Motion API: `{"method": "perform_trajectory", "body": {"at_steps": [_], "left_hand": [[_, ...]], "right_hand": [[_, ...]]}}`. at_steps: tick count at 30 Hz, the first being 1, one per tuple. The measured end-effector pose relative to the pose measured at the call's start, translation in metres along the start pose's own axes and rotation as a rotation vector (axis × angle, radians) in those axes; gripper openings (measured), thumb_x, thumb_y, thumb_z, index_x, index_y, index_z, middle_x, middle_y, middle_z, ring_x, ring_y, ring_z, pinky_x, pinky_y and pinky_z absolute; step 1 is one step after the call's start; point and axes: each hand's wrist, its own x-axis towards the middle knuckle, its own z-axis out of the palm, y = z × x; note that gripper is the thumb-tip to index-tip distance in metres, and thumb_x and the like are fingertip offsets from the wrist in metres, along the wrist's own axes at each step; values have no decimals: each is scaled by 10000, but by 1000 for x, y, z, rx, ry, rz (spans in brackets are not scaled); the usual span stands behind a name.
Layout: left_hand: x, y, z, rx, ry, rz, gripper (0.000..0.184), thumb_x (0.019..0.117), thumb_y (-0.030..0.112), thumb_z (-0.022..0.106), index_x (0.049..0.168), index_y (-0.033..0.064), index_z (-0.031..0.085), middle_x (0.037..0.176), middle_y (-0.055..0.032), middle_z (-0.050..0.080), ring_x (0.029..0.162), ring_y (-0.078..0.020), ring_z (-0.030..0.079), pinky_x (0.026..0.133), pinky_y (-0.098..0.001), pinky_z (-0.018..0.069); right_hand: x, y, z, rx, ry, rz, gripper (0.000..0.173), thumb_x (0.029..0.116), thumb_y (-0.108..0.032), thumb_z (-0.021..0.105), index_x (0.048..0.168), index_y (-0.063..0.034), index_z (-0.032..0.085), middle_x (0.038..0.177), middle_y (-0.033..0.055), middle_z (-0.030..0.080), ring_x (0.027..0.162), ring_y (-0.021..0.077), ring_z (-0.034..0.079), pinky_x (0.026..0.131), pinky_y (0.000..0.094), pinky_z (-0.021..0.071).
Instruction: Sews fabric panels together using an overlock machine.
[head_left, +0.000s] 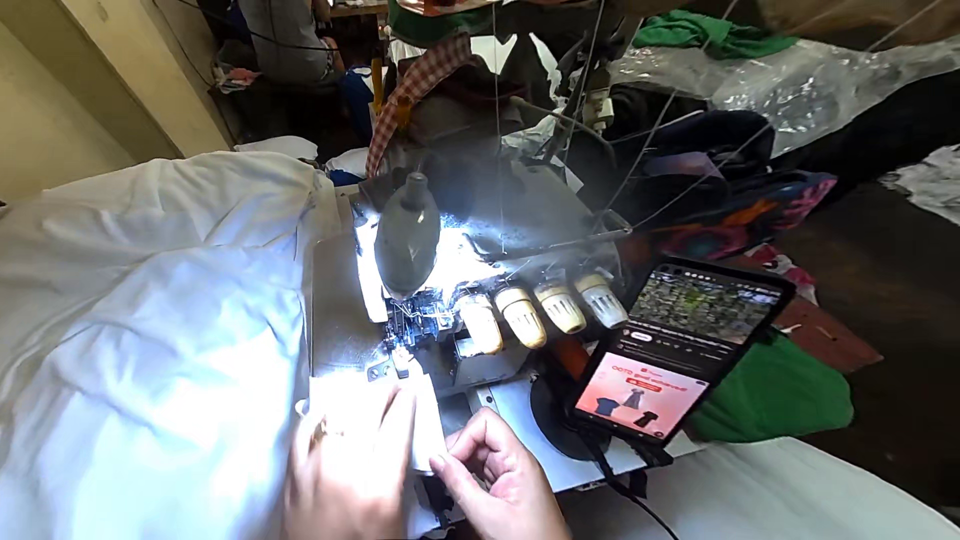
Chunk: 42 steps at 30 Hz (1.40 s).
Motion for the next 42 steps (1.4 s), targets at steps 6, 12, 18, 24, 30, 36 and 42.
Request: {"method": "perform_trajectory", "body": {"at_steps": [6,12,18,24,30,36,42], "left_hand": [[-19,-1,5,-211,-27,-126,273,992,82,567,1192,29,745,1195,-131,745,1176,-310,688,1062,-487,492],[-6,-32,18,-305,29,-23,316,1058,211,492,1179,93,758,1258,-62,729,1268,-185,636,1120,-377,464],[6,-56,22,-373,-5,23,352,1031,239,464,1158,123,770,1258,-20,731,1260,-157,640,1097,-372,488],[51,-77,18,-283,-18,-144,242,994,293,565,1015,145,757,1008,15,716,945,-120,687,822,-377,583],[41,-84,26,-266,56,-356,106,945,201,657,955,109,707,871,-21,623,793,-180,620,703,-420,534],[-5,-42,-17,-406,174,-386,138,894,170,644,941,66,720,859,-8,646,719,-8,561,622,-142,467],[-19,14,-23,-572,-114,-336,141,953,127,650,964,23,746,893,-123,690,703,-171,658,631,-329,568]], "right_hand": [[12,-5,7,-81,3,-145,151,889,47,693,982,7,581,844,17,677,725,29,663,683,206,587],[19,-1,13,-460,56,-415,156,937,-55,675,1049,-13,776,945,75,760,846,81,716,790,212,589],[9,-19,31,-756,47,-410,227,945,-114,650,1103,-23,786,844,62,771,736,160,728,698,306,598],[11,-28,55,-858,-11,-444,282,923,-138,648,1152,-39,781,698,40,723,597,171,684,564,333,562],[12,-39,34,-680,-89,-298,225,972,-118,624,1123,-44,774,822,68,747,674,160,695,642,355,592],[25,-30,22,-480,-79,-478,127,940,-17,597,987,-23,715,1111,102,713,805,55,655,693,183,554],[32,-10,-2,-502,-205,-590,113,892,7,548,838,-60,623,960,73,675,911,103,654,772,210,549]]}}
